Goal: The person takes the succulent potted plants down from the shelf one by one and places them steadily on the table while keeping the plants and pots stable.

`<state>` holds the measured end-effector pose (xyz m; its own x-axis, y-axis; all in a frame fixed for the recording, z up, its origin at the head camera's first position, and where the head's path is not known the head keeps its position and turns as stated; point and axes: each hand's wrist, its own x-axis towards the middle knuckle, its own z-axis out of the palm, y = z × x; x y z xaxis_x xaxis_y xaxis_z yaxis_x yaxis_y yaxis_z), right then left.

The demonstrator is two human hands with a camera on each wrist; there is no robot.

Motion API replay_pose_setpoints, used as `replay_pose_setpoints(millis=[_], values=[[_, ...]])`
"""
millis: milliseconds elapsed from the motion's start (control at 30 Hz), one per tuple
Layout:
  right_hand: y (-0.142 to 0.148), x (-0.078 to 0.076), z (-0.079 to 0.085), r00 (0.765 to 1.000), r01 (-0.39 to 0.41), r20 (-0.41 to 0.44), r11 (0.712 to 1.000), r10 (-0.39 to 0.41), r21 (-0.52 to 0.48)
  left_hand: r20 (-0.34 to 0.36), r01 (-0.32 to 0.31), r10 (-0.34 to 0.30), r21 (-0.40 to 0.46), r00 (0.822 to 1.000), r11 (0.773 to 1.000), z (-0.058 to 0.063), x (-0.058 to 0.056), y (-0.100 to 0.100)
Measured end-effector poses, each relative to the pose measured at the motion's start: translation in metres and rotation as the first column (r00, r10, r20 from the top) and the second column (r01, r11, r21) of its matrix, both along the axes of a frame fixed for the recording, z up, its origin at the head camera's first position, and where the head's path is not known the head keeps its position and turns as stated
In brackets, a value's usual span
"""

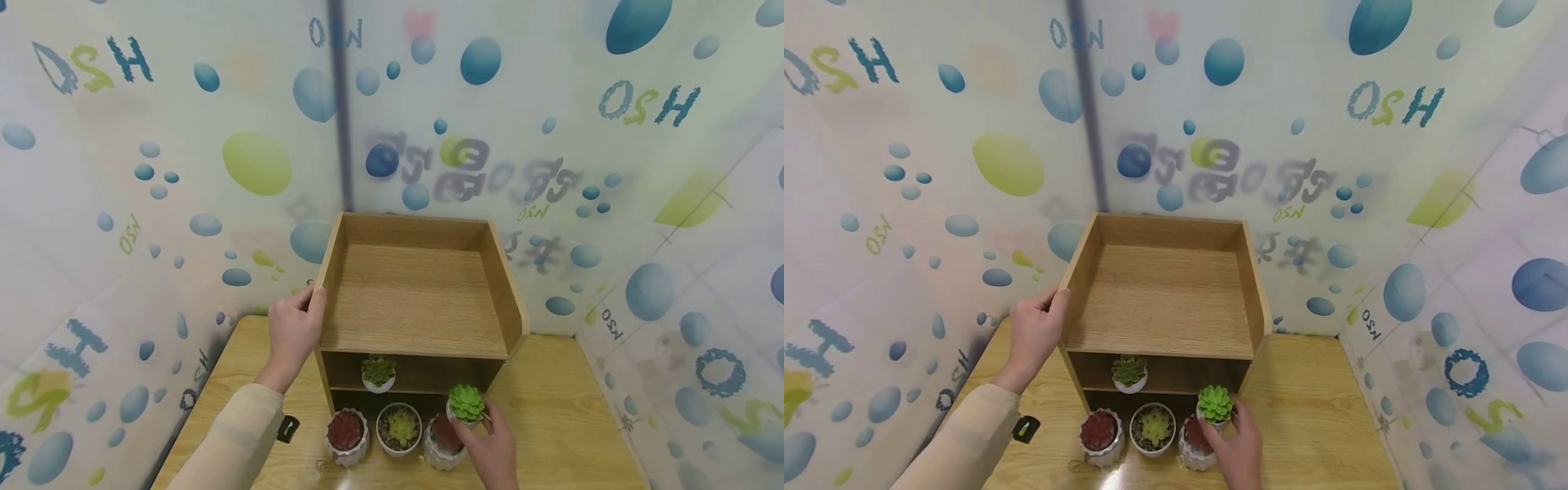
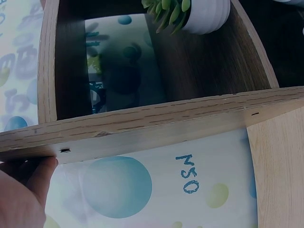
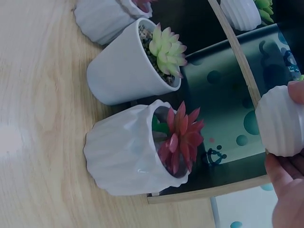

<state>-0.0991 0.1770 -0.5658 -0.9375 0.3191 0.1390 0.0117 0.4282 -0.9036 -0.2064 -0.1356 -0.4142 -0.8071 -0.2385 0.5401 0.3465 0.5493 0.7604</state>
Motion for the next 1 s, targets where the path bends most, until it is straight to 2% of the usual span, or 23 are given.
replay_pose_setpoints(millis=[267, 500, 767, 1000], values=[[0.005, 0.001, -0.006, 0.998, 0.035, -0.045, 0.999, -0.034, 0.011, -0.009, -0.006, 0.005, -0.010, 1.000, 1.000, 0.000, 0.000, 0.000], [0.013, 0.004, -0.011, 0.999, 0.038, -0.024, 0.999, -0.038, -0.014, -0.002, -0.006, 0.006, -0.013, 1.000, 1.000, 0.001, 0.000, 0.001], [0.022, 0.006, -0.017, 0.996, 0.078, 0.053, 0.997, -0.077, -0.017, 0.008, -0.008, 0.008, -0.008, 1.000, 1.000, 0.001, 0.000, 0.000], [0.026, 0.007, -0.026, 0.991, 0.127, 0.030, 0.992, -0.127, 0.004, 0.020, -0.004, 0.004, 0.004, 1.000, 1.000, 0.001, 0.000, 0.001]])
